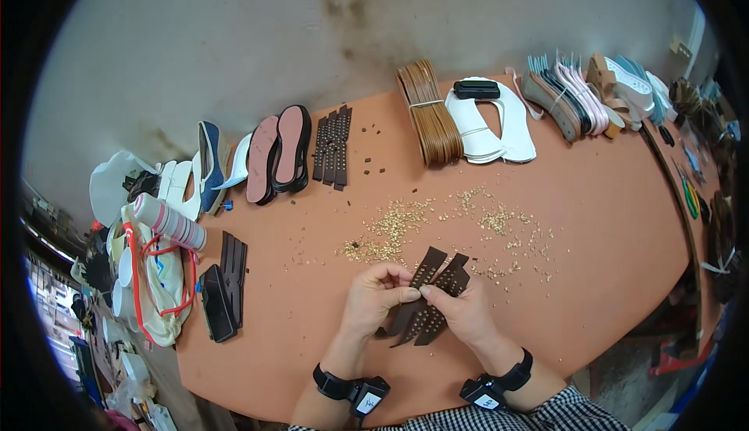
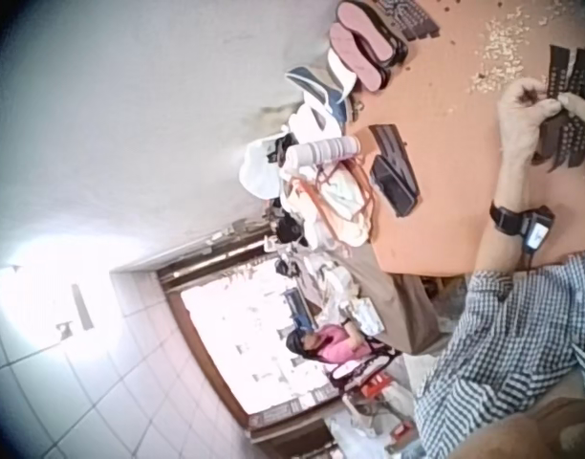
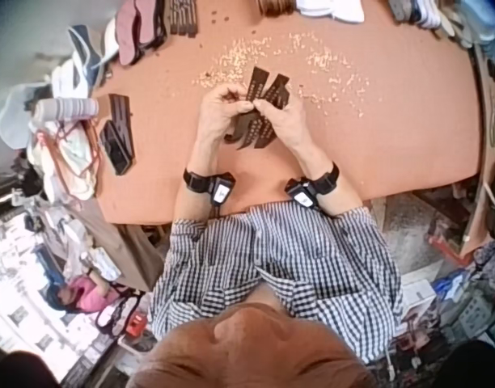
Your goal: Organizing and checking small leather straps with decorative studs for shoe manufacturing.
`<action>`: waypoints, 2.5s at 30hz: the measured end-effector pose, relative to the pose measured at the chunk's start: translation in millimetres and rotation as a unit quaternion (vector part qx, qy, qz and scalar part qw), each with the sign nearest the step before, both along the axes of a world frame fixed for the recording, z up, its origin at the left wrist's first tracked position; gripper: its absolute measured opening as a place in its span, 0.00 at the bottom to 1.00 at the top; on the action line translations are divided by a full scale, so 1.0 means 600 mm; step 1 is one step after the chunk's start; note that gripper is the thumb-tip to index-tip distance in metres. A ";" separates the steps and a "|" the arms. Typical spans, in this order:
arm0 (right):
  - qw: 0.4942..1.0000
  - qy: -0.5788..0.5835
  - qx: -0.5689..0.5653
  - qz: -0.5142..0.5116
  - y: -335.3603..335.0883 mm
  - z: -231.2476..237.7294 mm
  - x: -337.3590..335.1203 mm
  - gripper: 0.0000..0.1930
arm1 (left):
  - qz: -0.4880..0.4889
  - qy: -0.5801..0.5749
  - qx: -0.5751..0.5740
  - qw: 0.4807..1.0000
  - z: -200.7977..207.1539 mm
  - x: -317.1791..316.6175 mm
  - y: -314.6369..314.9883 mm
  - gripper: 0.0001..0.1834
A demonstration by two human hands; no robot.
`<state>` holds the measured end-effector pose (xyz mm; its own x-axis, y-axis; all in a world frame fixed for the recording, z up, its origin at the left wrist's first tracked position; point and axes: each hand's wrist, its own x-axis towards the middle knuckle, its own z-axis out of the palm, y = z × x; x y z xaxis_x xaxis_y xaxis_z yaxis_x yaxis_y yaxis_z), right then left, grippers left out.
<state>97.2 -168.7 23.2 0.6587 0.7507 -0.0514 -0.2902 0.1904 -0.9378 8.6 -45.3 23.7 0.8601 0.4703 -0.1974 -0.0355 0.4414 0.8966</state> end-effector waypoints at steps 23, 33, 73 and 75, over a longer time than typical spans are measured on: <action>0.999 -0.014 -0.009 0.049 -0.005 0.003 0.003 0.05 | -0.052 -0.031 -0.033 0.998 -0.029 -0.008 0.013 0.09; 0.992 0.119 0.027 0.026 0.007 -0.018 0.003 0.04 | -0.036 0.010 -0.080 0.996 -0.039 0.001 0.017 0.09; 0.972 0.232 -0.008 0.023 -0.011 0.003 0.055 0.06 | -0.006 0.219 0.494 0.841 -0.023 -0.034 0.072 0.08; 0.973 0.228 -0.012 0.019 -0.011 0.002 0.053 0.06 | 0.008 0.204 0.555 0.807 -0.026 -0.029 0.070 0.08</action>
<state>129.2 -175.2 24.3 0.5357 0.7686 -0.3498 -0.6831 0.1509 -0.7146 -8.9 -3.2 8.3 0.8222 0.5624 0.0876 0.3644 -0.6383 0.6781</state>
